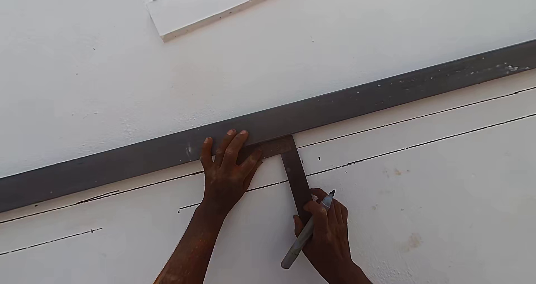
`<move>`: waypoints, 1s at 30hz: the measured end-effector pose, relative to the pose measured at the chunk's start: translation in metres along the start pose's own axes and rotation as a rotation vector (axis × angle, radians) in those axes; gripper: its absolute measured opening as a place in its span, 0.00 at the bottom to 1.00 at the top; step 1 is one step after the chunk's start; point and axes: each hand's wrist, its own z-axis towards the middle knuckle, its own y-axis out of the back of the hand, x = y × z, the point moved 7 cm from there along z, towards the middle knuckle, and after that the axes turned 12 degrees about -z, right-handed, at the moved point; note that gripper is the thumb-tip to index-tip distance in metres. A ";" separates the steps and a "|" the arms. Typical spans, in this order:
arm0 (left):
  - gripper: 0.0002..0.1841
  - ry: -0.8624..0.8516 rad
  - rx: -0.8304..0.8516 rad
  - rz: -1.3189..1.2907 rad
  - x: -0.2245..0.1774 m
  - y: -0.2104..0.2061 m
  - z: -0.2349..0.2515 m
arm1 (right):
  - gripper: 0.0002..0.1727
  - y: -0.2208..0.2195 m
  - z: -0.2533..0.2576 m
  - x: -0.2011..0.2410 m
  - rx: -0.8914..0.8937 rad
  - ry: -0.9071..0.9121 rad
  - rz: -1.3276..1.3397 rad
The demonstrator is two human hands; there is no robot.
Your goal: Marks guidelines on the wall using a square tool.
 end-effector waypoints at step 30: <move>0.18 0.196 -0.128 -0.067 0.002 -0.004 0.003 | 0.29 -0.007 -0.019 -0.013 0.037 0.151 0.226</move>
